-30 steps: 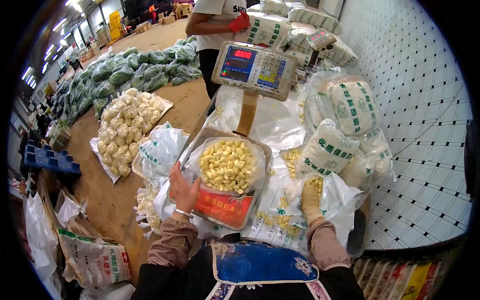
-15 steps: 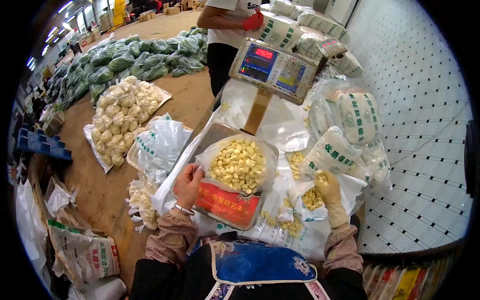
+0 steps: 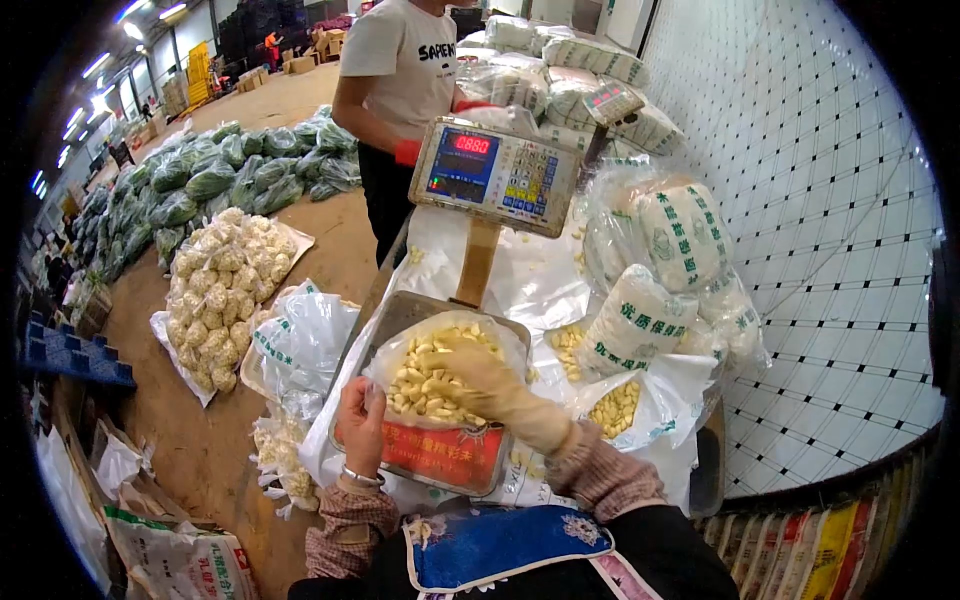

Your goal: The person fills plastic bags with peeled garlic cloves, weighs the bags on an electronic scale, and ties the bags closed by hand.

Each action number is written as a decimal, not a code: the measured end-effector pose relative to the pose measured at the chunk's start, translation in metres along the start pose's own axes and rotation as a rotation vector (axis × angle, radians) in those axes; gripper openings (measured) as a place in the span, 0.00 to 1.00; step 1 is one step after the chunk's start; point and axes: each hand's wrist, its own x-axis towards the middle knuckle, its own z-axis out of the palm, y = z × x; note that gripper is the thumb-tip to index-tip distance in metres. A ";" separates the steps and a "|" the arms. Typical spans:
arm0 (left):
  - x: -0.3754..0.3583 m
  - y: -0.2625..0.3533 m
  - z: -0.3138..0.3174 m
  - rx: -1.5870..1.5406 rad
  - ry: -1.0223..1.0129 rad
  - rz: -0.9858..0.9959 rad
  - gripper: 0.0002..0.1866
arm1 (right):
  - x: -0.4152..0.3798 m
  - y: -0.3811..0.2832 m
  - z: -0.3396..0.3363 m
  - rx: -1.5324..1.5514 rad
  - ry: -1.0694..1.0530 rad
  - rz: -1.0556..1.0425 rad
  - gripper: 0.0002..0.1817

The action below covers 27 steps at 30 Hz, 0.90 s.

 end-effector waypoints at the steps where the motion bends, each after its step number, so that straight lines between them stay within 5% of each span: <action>1: -0.001 -0.002 0.000 -0.002 0.006 0.003 0.07 | -0.013 0.005 -0.016 0.080 -0.013 0.147 0.13; 3: -0.003 -0.004 0.001 0.037 -0.016 -0.025 0.09 | -0.054 0.021 -0.054 0.129 0.060 0.368 0.11; 4: -0.003 -0.005 0.001 0.036 -0.008 -0.025 0.09 | -0.068 0.022 -0.086 -0.017 -0.135 0.674 0.10; 7: -0.005 -0.005 0.002 0.163 -0.006 0.088 0.12 | -0.157 0.076 -0.122 -0.408 -0.439 0.884 0.10; 10: -0.010 0.005 0.002 0.307 -0.022 0.080 0.13 | -0.232 0.112 -0.102 -0.452 -0.587 1.019 0.13; 11: -0.012 0.008 0.004 0.276 0.005 0.060 0.14 | -0.244 0.117 -0.089 -0.449 -0.588 1.014 0.13; 13: -0.016 0.011 0.007 0.247 0.037 0.043 0.14 | -0.244 0.115 -0.065 -1.034 -0.338 0.572 0.17; 14: -0.017 0.013 0.007 0.257 0.010 0.044 0.14 | -0.237 0.110 -0.065 -1.029 -0.332 0.569 0.17; 16: -0.017 0.018 0.005 0.271 -0.015 0.054 0.15 | -0.217 0.097 -0.072 -0.565 -0.662 1.139 0.20; 19: -0.022 0.020 0.005 0.328 -0.007 0.137 0.13 | -0.228 0.085 -0.073 -0.277 -0.430 1.244 0.16; 22: -0.025 0.027 0.001 0.443 -0.013 0.126 0.16 | -0.218 0.060 -0.097 -0.219 -0.227 1.034 0.13; 27: -0.032 0.041 0.001 0.569 -0.016 0.150 0.23 | -0.189 0.065 -0.129 -0.206 -0.149 1.037 0.11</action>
